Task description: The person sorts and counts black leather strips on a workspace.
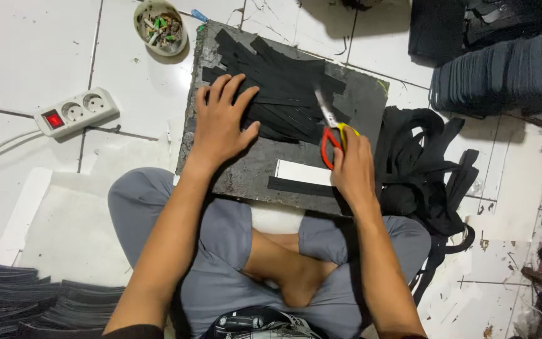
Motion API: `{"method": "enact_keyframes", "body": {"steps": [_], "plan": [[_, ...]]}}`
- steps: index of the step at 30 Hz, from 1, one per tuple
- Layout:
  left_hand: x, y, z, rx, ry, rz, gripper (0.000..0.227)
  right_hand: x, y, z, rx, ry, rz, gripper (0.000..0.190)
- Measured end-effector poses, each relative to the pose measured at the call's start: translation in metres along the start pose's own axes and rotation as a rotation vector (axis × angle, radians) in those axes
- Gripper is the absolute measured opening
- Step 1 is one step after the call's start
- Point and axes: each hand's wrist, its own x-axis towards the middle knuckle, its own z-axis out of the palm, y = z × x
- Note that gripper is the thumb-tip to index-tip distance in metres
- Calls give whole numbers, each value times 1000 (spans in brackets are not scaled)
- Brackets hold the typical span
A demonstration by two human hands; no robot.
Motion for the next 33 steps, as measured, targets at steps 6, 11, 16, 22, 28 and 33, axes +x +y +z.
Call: {"method": "enact_keyframes", "body": {"steps": [6,11,16,22,28,33], "plan": [[-6,-4,5,37,-13,24,64,-24,20,-7,5,154,30,45],[-2,17,-5,-42,53,15,61,-5,6,-26,-185,52,186,43],[-39,50,17,-301,275,-185,44,60,-40,-4,59,70,-80,59],[-56,68,49,-924,160,-588,50,143,-48,61,91,-141,-177,80],[-60,64,65,-1508,375,-707,60,108,-82,55,36,-109,-219,84],[-64,61,66,-1722,440,-823,61,101,-91,42,120,-116,-204,92]]}}
